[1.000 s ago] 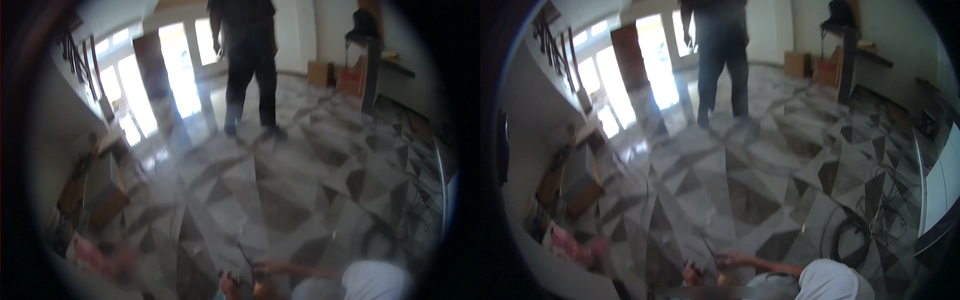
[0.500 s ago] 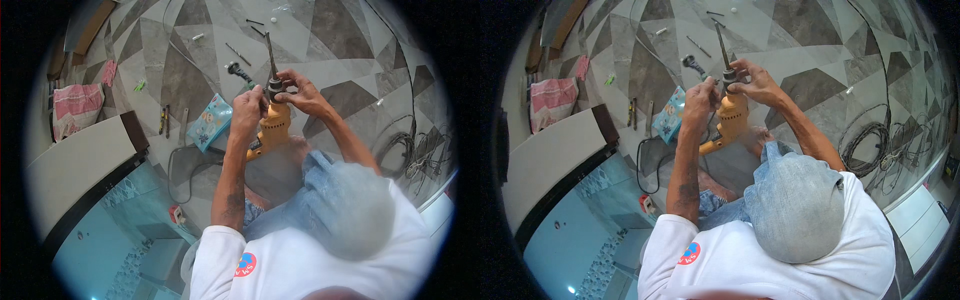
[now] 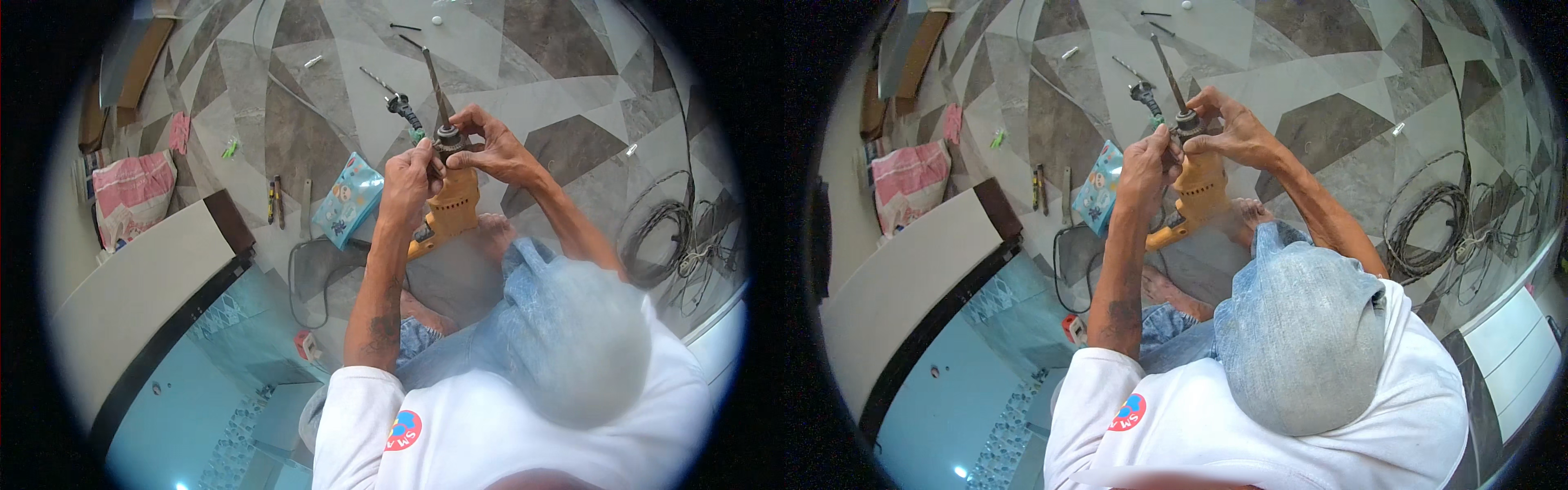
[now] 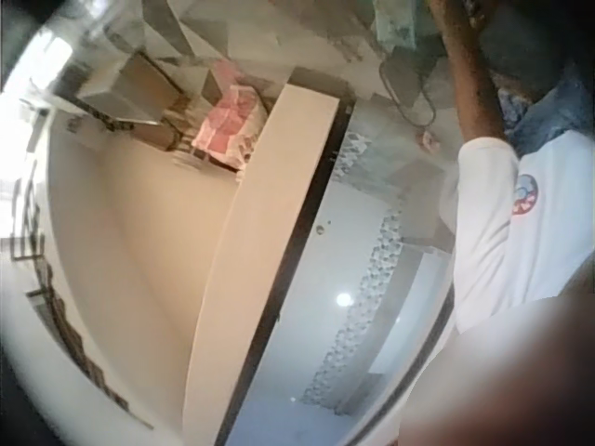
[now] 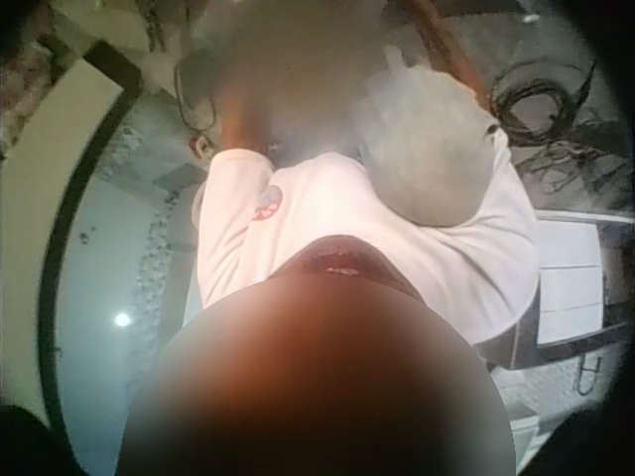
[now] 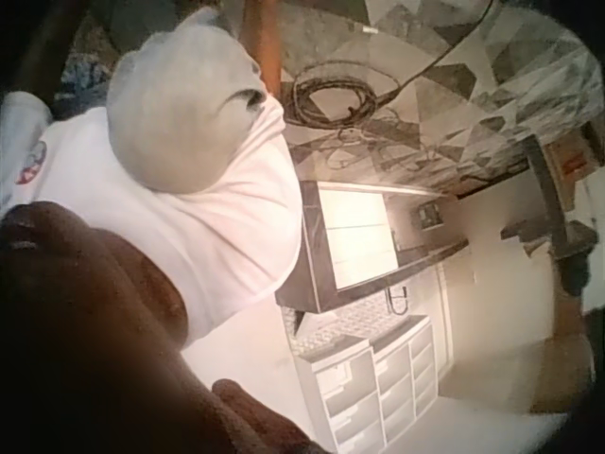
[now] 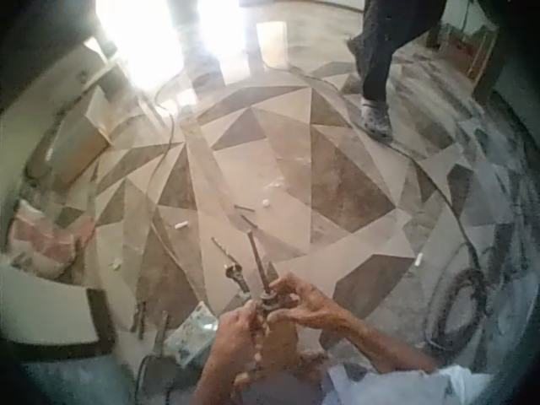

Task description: Preparing an electric drill and drilling a hole into a bathroom wall tile.

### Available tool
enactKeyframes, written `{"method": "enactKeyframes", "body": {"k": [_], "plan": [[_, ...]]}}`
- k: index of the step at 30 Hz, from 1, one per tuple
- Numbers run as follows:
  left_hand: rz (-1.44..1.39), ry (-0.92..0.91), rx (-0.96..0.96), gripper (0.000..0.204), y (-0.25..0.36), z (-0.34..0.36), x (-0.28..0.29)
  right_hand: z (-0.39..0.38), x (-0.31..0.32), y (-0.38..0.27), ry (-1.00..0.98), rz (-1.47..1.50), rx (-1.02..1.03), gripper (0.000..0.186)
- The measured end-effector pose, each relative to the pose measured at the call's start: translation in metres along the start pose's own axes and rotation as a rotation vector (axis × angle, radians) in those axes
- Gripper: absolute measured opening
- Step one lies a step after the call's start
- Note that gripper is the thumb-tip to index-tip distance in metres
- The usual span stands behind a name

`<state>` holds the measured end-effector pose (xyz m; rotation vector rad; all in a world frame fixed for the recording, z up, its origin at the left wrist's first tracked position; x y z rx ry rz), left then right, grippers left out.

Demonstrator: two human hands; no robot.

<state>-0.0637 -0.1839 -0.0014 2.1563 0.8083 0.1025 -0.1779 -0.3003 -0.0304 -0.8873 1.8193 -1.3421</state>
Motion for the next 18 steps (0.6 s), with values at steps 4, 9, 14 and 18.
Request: {"method": "enactKeyframes", "body": {"k": [4, 9, 14, 18], "plan": [[-0.026, 0.046, 0.028, 0.042, 0.0, -0.002, -0.001, 0.003, 0.001, 0.001, -0.072, 0.105, -0.023, 0.053], [-0.066, 0.088, 0.125, 0.041, 0.003, -0.003, -0.003, 0.005, 0.003, 0.006, -0.101, 0.124, -0.116, 0.068], [-0.307, 0.004, 0.26, 0.03, 0.01, 0.0, 0.0, 0.003, 0.001, 0.004, -0.12, 0.068, -0.104, 0.069], [-0.491, -0.061, 0.378, 0.03, 0.009, -0.004, -0.007, -0.002, 0.0, 0.003, -0.144, 0.211, -0.113, 0.065]]}}
Point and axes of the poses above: each hand's wrist, its own z-axis towards the middle knuckle, its own x-axis out of the back of the hand, y = z × x, the point moved 4 cm from there along z, towards the middle knuckle, and after that the axes turned 1 degree about -x, right-handed, at the moved point
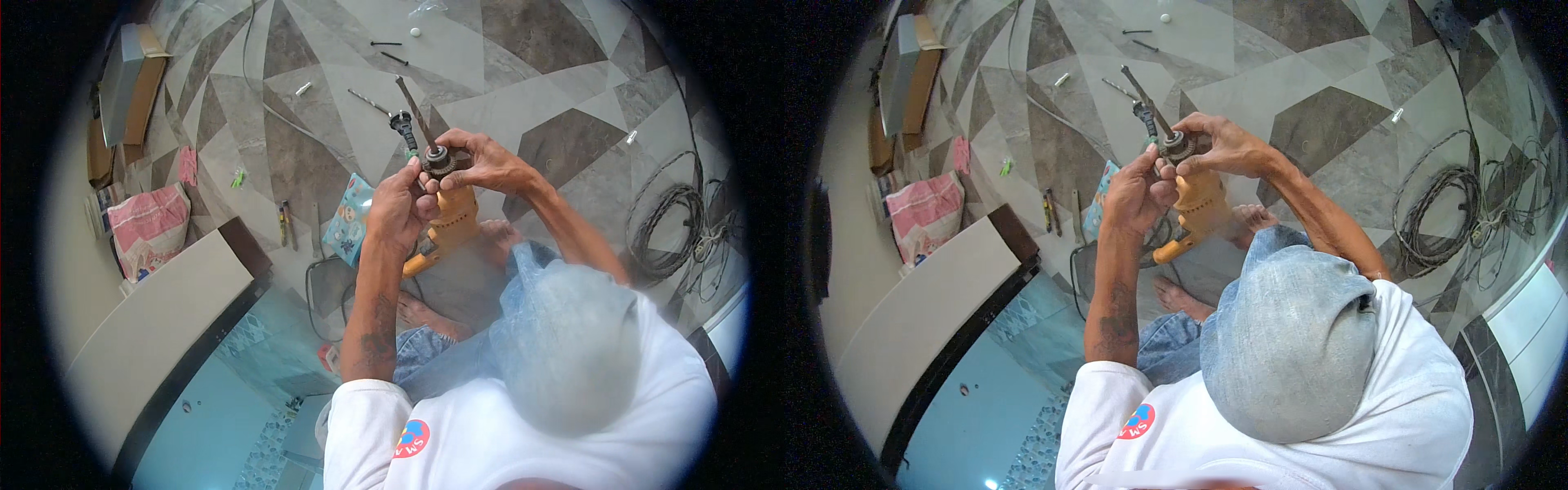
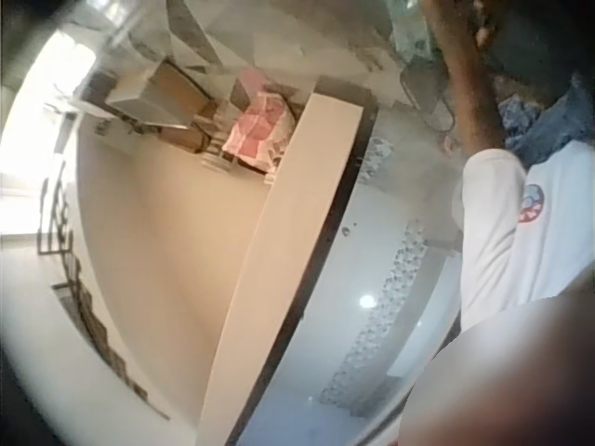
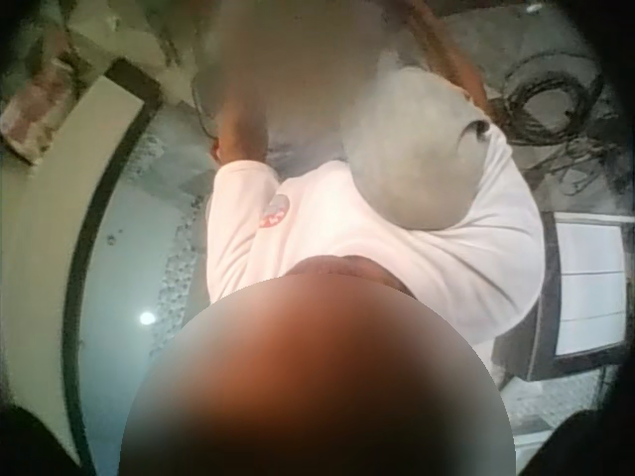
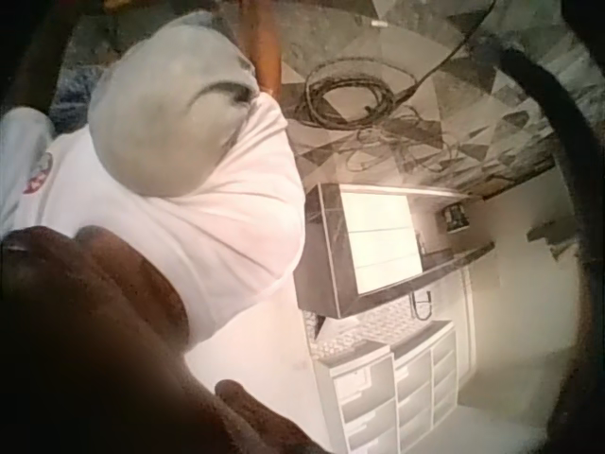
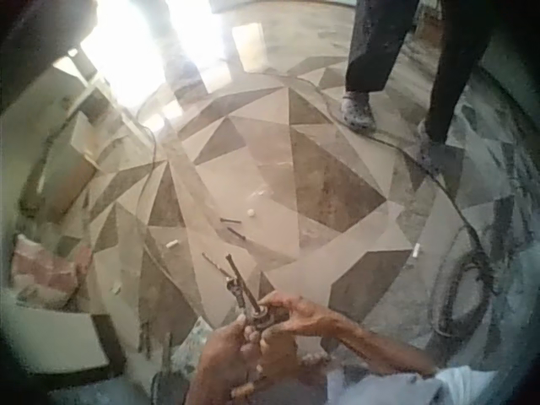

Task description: Preparing an electric drill and drilling a hole into a bathroom wall tile.

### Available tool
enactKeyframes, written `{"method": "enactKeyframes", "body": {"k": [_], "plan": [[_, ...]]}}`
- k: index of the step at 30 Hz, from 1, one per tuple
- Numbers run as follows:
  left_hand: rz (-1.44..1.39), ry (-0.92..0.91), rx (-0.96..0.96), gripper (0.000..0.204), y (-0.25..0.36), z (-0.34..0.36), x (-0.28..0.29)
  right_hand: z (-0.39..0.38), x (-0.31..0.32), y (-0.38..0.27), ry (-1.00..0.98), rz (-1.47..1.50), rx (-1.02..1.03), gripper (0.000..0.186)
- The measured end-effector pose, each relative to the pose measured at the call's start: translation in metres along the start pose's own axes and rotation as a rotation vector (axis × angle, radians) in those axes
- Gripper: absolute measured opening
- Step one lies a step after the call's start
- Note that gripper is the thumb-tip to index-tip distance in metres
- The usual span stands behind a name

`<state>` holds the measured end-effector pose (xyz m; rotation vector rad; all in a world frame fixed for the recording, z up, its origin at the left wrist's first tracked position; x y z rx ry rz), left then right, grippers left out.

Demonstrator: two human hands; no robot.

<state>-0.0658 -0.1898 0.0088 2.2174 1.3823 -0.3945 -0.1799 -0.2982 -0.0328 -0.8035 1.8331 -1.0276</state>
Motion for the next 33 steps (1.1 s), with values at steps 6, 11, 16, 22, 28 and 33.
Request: {"method": "enactKeyframes", "body": {"k": [6, 11, 16, 22, 28, 33], "plan": [[0.525, 0.032, -0.147, 0.036, 0.011, -0.01, -0.001, 0.003, -0.005, 0.002, -0.039, -0.007, 0.039, 0.05], [0.427, -0.006, -0.028, 0.038, 0.012, -0.007, 0.003, 0.011, -0.019, 0.007, -0.128, 0.521, -0.053, 0.04], [0.422, 0.099, 0.006, 0.041, 0.019, 0.003, 0.003, 0.016, -0.02, 0.007, 0.011, 0.268, -0.057, 0.031], [0.491, 0.312, 0.096, 0.067, 0.019, 0.035, 0.002, 0.011, -0.028, 0.018, 0.124, 0.252, -0.082, 0.027], [0.876, 0.655, -0.144, 0.074, 0.018, 0.048, 0.005, 0.016, -0.017, 0.014, 0.26, -0.213, 0.133, 0.038], [1.08, 0.695, -0.29, 0.071, 0.019, 0.036, -0.011, 0.022, -0.008, 0.009, -0.073, 0.759, -0.153, 0.066]]}}
Point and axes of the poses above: each hand's wrist, its own z-axis towards the middle knuckle, its own x-axis out of the back of the hand, y = z × x, the point moved 4 cm from there along z, towards the middle knuckle, and after that the axes turned 1 degree about -x, right-handed, at the moved point
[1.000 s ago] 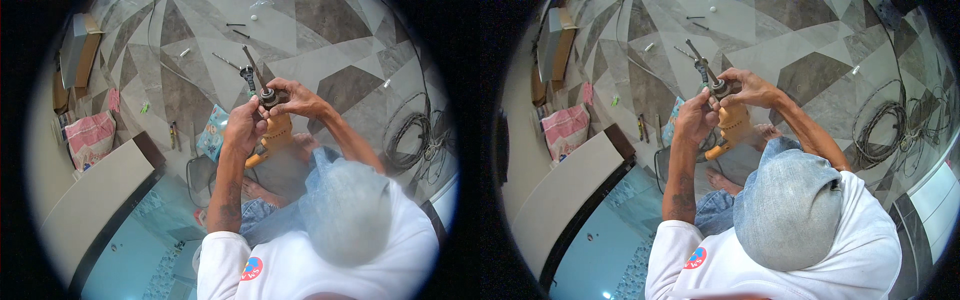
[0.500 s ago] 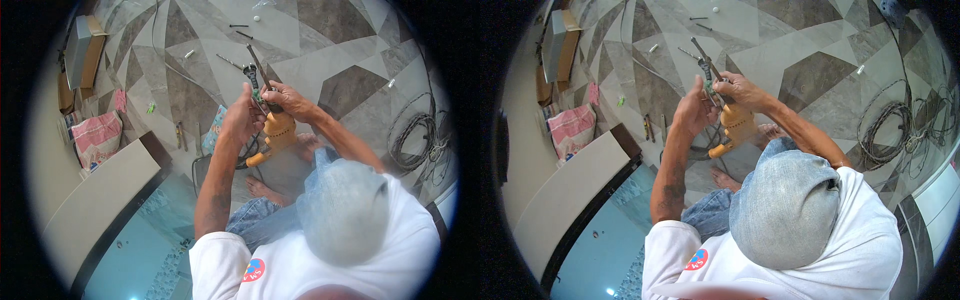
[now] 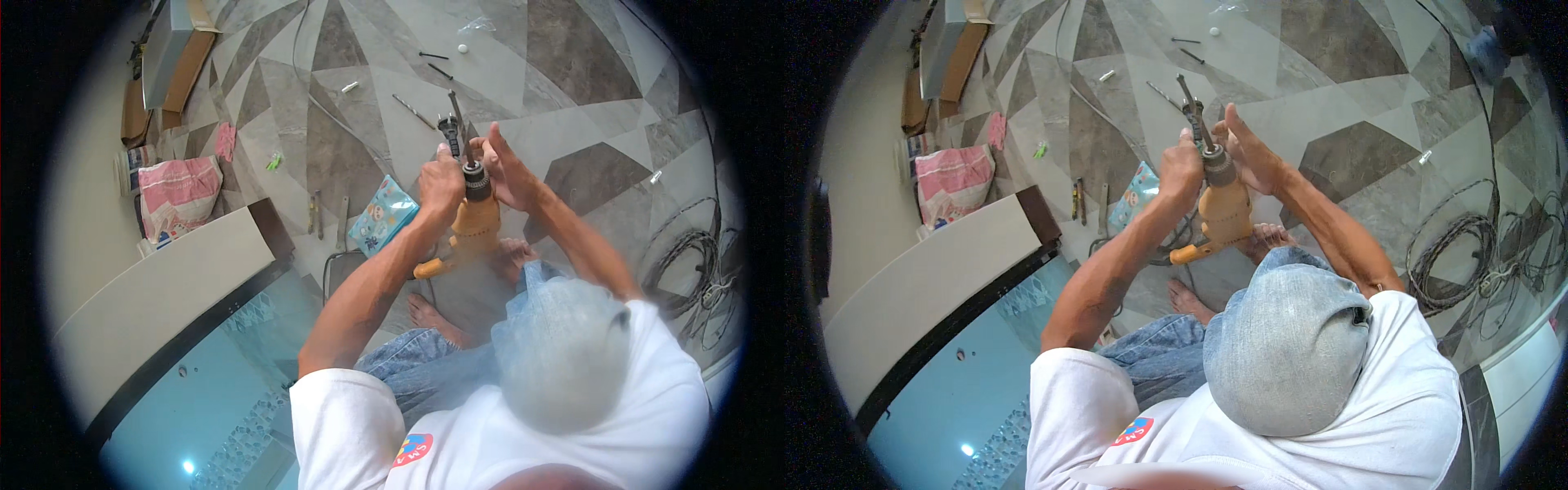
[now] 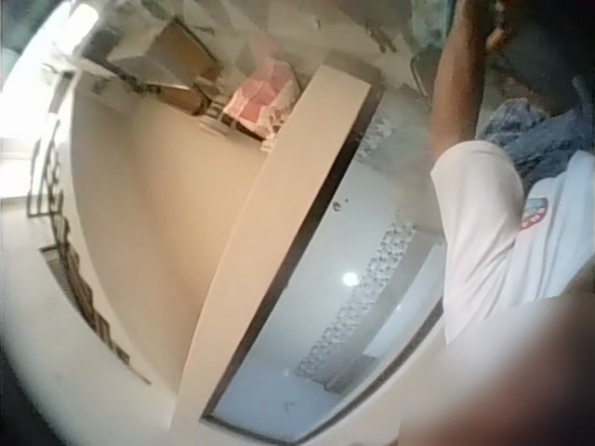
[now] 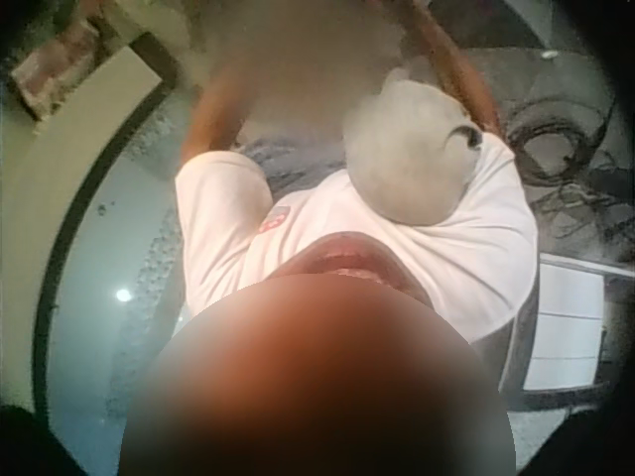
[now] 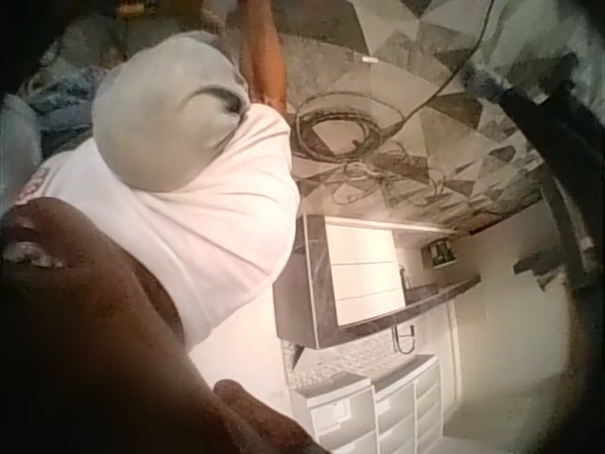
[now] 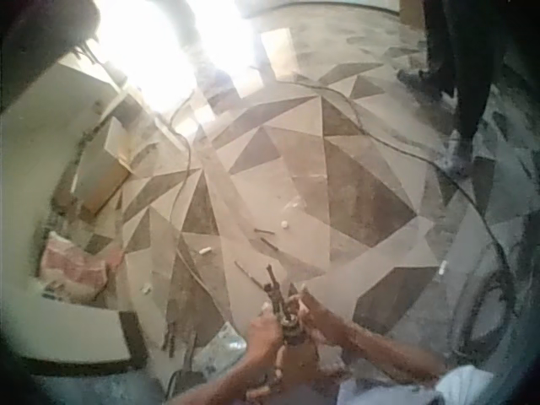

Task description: Preparing an electric drill and drilling a hole into a bathroom wall tile.

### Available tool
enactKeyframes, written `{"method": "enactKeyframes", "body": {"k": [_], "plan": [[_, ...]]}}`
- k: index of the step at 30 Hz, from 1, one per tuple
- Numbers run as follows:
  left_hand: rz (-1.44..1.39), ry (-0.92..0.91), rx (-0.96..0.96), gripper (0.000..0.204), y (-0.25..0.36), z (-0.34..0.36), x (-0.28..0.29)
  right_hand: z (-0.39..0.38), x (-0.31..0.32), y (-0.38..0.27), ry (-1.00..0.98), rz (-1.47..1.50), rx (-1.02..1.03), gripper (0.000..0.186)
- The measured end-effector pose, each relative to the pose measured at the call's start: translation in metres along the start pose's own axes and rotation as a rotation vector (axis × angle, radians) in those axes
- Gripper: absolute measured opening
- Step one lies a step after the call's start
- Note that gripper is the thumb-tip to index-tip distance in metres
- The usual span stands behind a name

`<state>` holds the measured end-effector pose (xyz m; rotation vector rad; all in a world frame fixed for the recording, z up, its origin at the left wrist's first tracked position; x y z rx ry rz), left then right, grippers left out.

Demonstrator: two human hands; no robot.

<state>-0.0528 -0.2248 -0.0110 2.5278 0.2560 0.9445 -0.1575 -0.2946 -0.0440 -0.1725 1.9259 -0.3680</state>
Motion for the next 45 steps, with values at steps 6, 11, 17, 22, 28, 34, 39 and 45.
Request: {"method": "enactKeyframes", "body": {"k": [6, 11, 17, 22, 28, 34, 39, 45], "plan": [[0.057, 0.055, -0.015, 0.072, 0.01, -0.006, -0.001, 0.024, -0.001, -0.004, -0.038, -0.272, -0.207, 0.065], [-0.044, 0.096, -0.145, 0.065, 0.01, -0.007, 0.0, 0.029, -0.005, -0.006, -0.086, -0.348, -0.351, 0.051], [-0.132, 0.081, -0.385, 0.044, 0.009, -0.007, -0.007, 0.028, -0.019, -0.012, -0.067, -0.443, -0.249, 0.041], [-0.191, 0.112, -0.404, 0.042, 0.001, -0.001, -0.008, 0.033, -0.014, -0.005, -0.024, -0.504, -0.232, 0.043], [-0.038, -0.047, -0.328, 0.054, 0.004, 0.008, -0.004, 0.03, -0.004, 0.0, -0.055, -0.451, -0.24, 0.05], [-0.189, 0.182, -0.351, 0.057, 0.006, -0.004, -0.005, 0.03, -0.015, -0.002, -0.095, -0.41, -0.187, 0.043], [-0.247, 0.227, -0.408, 0.049, 0.009, -0.007, -0.005, 0.031, -0.017, -0.007, 0.007, -0.461, -0.225, 0.035], [-0.327, 0.173, -0.478, 0.044, 0.005, -0.008, -0.004, 0.032, -0.017, -0.006, 0.051, -0.426, -0.227, 0.03]]}}
Point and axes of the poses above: each hand's wrist, its own z-axis towards the middle knuckle, its own x-axis out of the back of the hand, y = z × x, the point moved 4 cm from there along z, towards the middle knuckle, and after that the axes turned 1 degree about -x, right-handed, at the moved point
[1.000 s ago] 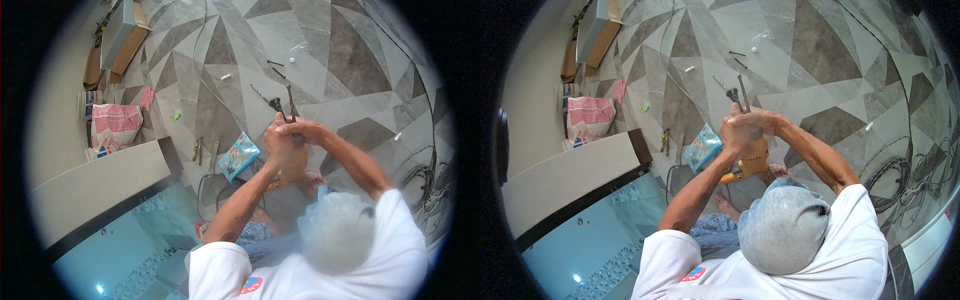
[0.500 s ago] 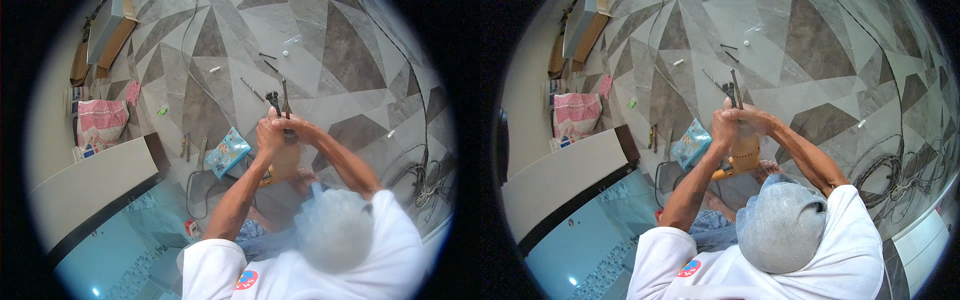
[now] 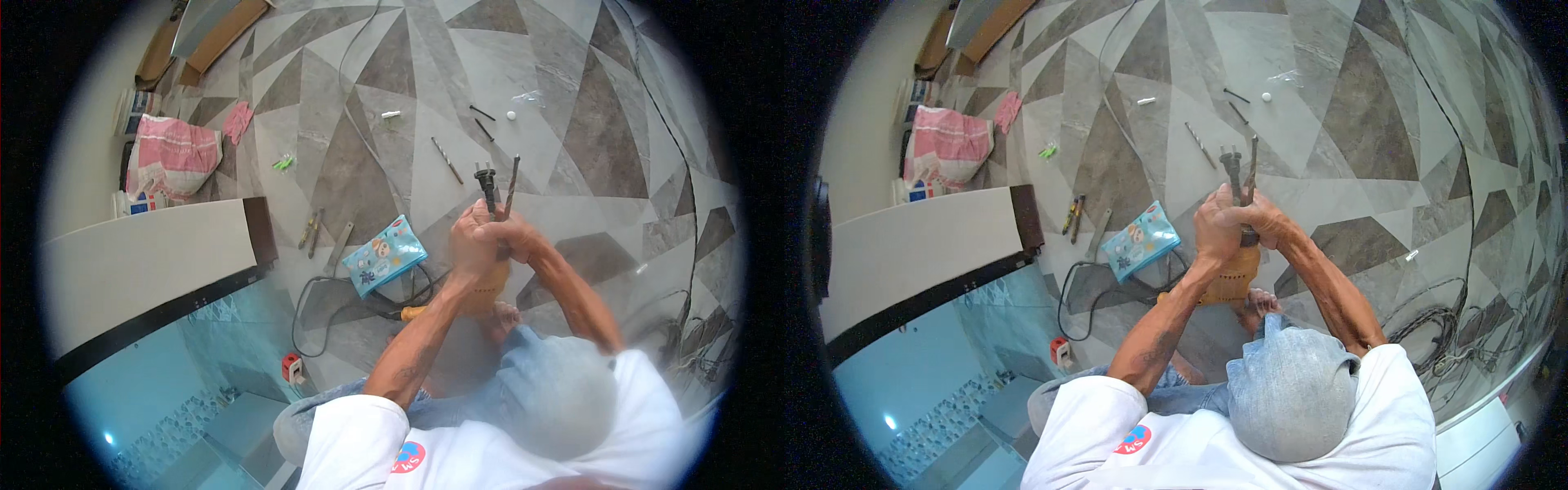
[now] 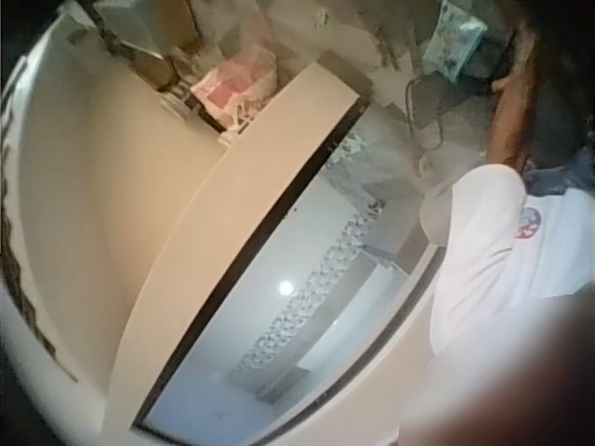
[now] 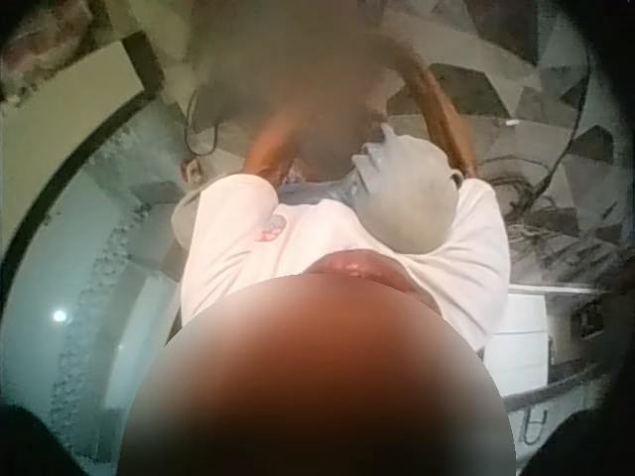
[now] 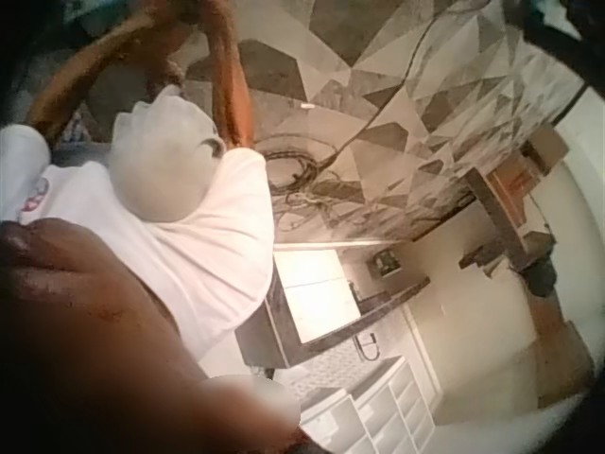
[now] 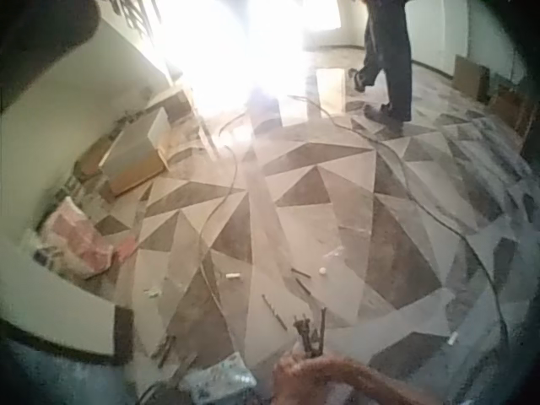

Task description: Preparing an electric drill and drilling a hole into a bathroom wall tile.

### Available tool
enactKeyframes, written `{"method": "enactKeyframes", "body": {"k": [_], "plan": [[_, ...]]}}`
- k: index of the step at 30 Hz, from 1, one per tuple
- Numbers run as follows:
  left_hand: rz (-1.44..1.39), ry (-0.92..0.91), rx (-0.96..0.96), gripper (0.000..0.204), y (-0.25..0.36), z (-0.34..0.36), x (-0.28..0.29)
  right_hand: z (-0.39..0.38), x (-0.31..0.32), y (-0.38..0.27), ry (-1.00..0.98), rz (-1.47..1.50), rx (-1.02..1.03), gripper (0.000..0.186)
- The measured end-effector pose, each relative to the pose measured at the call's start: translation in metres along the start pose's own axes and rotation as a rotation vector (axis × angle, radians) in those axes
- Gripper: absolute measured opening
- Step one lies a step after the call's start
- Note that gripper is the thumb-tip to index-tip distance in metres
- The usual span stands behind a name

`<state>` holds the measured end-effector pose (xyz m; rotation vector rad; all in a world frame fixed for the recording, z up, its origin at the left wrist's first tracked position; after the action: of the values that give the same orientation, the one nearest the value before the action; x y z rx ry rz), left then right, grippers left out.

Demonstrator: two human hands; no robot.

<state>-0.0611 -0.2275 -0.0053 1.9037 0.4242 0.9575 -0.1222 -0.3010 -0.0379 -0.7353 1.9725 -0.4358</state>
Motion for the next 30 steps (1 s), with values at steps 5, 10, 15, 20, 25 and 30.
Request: {"method": "enactKeyframes", "body": {"k": [5, 10, 15, 20, 25, 30], "plan": [[0.013, -0.054, -0.049, 0.038, -0.008, 0.007, -0.002, 0.005, 0.004, -0.001, 0.04, -0.059, 0.038, 0.031], [-0.082, -0.053, -0.159, 0.044, -0.004, 0.007, -0.001, 0.002, 0.001, -0.003, 0.05, -0.039, 0.038, 0.038], [-0.063, -0.059, -0.169, 0.04, -0.005, 0.01, -0.001, 0.003, 0.0, -0.005, 0.067, -0.029, 0.017, 0.043], [-0.133, -0.084, -0.246, 0.036, -0.007, 0.007, -0.001, 0.003, 0.004, -0.001, 0.048, -0.074, 0.067, 0.04], [-0.139, -0.111, -0.365, 0.021, -0.003, 0.021, 0.003, 0.014, -0.005, -0.012, 0.1, -0.156, 0.142, 0.039], [-0.15, -0.228, -0.065, 0.032, -0.027, 0.028, 0.002, 0.003, -0.011, -0.007, 0.142, -0.094, 0.167, 0.042]]}}
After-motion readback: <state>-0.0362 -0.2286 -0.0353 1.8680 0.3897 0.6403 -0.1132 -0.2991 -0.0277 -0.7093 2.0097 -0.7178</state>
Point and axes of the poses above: each hand's wrist, its own z-axis towards the middle knuckle, its own x-axis out of the back of the hand, y = z × x, the point moved 4 cm from there along z, towards the middle knuckle, and after that the axes turned 1 degree about -x, right-handed, at the moved point
